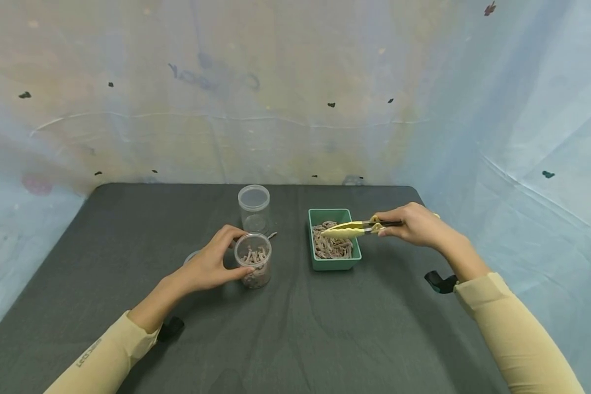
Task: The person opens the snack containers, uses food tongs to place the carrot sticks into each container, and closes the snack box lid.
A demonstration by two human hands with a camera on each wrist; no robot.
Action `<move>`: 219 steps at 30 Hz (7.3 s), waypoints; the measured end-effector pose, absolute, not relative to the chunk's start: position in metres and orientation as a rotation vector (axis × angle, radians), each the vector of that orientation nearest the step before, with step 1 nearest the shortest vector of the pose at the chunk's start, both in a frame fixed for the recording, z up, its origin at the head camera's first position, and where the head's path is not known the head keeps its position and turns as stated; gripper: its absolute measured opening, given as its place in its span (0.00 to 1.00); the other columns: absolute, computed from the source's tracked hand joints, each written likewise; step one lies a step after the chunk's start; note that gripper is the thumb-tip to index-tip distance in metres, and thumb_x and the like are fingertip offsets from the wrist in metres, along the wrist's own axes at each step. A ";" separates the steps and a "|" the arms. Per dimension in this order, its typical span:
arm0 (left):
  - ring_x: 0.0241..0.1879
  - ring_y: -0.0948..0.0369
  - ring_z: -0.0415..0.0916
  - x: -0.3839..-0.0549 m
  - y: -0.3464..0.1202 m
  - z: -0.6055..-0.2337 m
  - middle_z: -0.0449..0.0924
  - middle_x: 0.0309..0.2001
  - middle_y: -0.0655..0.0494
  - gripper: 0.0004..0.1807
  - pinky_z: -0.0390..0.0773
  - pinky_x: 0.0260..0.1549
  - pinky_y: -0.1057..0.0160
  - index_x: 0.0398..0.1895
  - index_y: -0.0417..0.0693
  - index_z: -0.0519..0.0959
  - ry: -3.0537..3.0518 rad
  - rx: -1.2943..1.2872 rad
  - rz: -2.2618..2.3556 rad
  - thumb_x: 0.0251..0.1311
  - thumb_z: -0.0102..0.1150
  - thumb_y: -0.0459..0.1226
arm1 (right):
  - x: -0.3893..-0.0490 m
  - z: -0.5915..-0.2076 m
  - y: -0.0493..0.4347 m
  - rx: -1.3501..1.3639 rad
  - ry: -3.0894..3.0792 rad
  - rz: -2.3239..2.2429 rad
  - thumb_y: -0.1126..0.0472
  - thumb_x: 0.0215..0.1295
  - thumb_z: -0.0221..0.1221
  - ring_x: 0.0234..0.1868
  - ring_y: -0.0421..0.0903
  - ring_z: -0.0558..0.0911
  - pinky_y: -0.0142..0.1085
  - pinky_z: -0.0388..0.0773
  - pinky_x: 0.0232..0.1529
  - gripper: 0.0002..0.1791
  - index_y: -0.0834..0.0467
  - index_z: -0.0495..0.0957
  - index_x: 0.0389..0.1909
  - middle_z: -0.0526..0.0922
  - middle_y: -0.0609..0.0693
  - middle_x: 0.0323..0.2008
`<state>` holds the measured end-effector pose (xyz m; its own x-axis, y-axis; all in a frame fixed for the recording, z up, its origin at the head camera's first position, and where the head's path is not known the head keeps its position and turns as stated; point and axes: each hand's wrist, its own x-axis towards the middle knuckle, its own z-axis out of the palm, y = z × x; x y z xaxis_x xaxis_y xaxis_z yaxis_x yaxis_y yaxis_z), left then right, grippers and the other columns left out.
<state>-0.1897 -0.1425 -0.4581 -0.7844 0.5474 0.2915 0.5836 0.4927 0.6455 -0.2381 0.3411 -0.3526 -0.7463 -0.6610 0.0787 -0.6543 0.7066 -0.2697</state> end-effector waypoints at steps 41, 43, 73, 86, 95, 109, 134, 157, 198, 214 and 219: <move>0.56 0.50 0.69 -0.190 -0.136 -0.458 0.68 0.61 0.46 0.37 0.74 0.55 0.42 0.69 0.42 0.67 -2.686 -1.007 -1.205 0.62 0.75 0.44 | -0.232 -0.328 0.244 -1.376 2.823 -0.454 0.53 0.65 0.72 0.31 0.39 0.77 0.39 0.74 0.33 0.27 0.56 0.82 0.64 0.89 0.50 0.47; 0.57 0.50 0.69 -0.190 -0.136 -0.457 0.68 0.60 0.45 0.37 0.74 0.55 0.42 0.68 0.41 0.67 -2.685 -1.014 -1.197 0.62 0.75 0.44 | -0.232 -0.326 0.262 -1.298 2.841 -0.412 0.54 0.65 0.72 0.32 0.39 0.79 0.40 0.76 0.34 0.28 0.57 0.81 0.64 0.88 0.51 0.49; 0.58 0.48 0.69 -0.191 -0.135 -0.457 0.68 0.61 0.45 0.37 0.75 0.56 0.42 0.68 0.41 0.67 -2.677 -1.028 -1.180 0.62 0.75 0.43 | -0.242 -0.328 0.289 -1.127 2.717 0.307 0.52 0.60 0.75 0.48 0.54 0.87 0.46 0.85 0.38 0.29 0.56 0.84 0.62 0.87 0.54 0.55; 0.58 0.46 0.70 -0.192 -0.136 -0.458 0.68 0.61 0.44 0.38 0.74 0.55 0.42 0.69 0.40 0.67 -2.668 -1.034 -1.198 0.62 0.75 0.43 | -0.241 -0.331 0.308 -1.228 2.782 0.162 0.54 0.60 0.75 0.38 0.48 0.87 0.42 0.82 0.31 0.20 0.51 0.88 0.53 0.90 0.49 0.45; 0.58 0.47 0.70 -0.192 -0.137 -0.458 0.68 0.61 0.46 0.38 0.75 0.56 0.41 0.69 0.42 0.67 -2.678 -1.026 -1.182 0.62 0.75 0.43 | -0.238 -0.336 0.331 -1.199 2.827 -0.115 0.57 0.61 0.74 0.37 0.47 0.88 0.40 0.82 0.33 0.22 0.58 0.87 0.56 0.91 0.53 0.46; 0.57 0.47 0.70 -0.193 -0.138 -0.458 0.68 0.61 0.43 0.38 0.74 0.55 0.43 0.68 0.39 0.67 -2.669 -1.030 -1.177 0.61 0.76 0.43 | -0.234 -0.330 0.336 -1.247 2.890 -0.375 0.59 0.61 0.74 0.30 0.36 0.80 0.35 0.75 0.29 0.23 0.59 0.86 0.57 0.90 0.51 0.46; 0.56 0.57 0.68 -0.195 -0.133 -0.458 0.68 0.60 0.52 0.36 0.76 0.55 0.43 0.68 0.47 0.68 -2.688 -1.006 -1.212 0.62 0.75 0.45 | -0.252 -0.324 0.213 -1.592 2.673 -0.434 0.53 0.64 0.73 0.29 0.35 0.77 0.34 0.74 0.30 0.22 0.54 0.86 0.58 0.88 0.42 0.37; 0.60 0.53 0.68 -0.195 -0.138 -0.454 0.67 0.64 0.52 0.45 0.74 0.57 0.44 0.74 0.46 0.65 -2.703 -0.993 -1.141 0.59 0.77 0.50 | -0.237 -0.337 0.237 -1.437 2.781 -0.523 0.54 0.63 0.74 0.26 0.36 0.72 0.36 0.72 0.29 0.31 0.59 0.81 0.65 0.87 0.49 0.43; 0.68 0.43 0.68 -0.306 -0.144 -0.421 0.63 0.75 0.42 0.47 0.71 0.62 0.37 0.79 0.47 0.62 -2.923 -0.787 -1.112 0.64 0.70 0.56 | -0.233 -0.367 0.317 -0.888 2.833 0.015 0.37 0.60 0.72 0.66 0.65 0.77 0.61 0.78 0.56 0.54 0.61 0.63 0.79 0.71 0.62 0.73; 0.59 0.44 0.72 -0.302 -0.142 -0.419 0.66 0.70 0.41 0.47 0.75 0.53 0.42 0.79 0.44 0.62 -2.907 -0.779 -1.142 0.62 0.74 0.48 | -0.233 -0.373 0.324 -0.909 2.865 -0.100 0.34 0.56 0.73 0.68 0.65 0.75 0.63 0.76 0.58 0.58 0.60 0.62 0.80 0.67 0.62 0.75; 0.59 0.44 0.71 -0.301 -0.145 -0.419 0.65 0.72 0.41 0.47 0.75 0.53 0.41 0.79 0.45 0.62 -2.896 -0.732 -1.151 0.62 0.74 0.49 | -0.233 -0.370 0.326 -0.899 2.903 -0.138 0.36 0.57 0.74 0.68 0.67 0.73 0.65 0.72 0.61 0.57 0.59 0.60 0.81 0.66 0.61 0.76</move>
<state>-0.3013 -0.1454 -0.4193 -0.8937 0.4348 0.1108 0.3921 0.6369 0.6638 -0.2325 0.3261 -0.3698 -0.8207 -0.5673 -0.0676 -0.5583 0.8215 -0.1155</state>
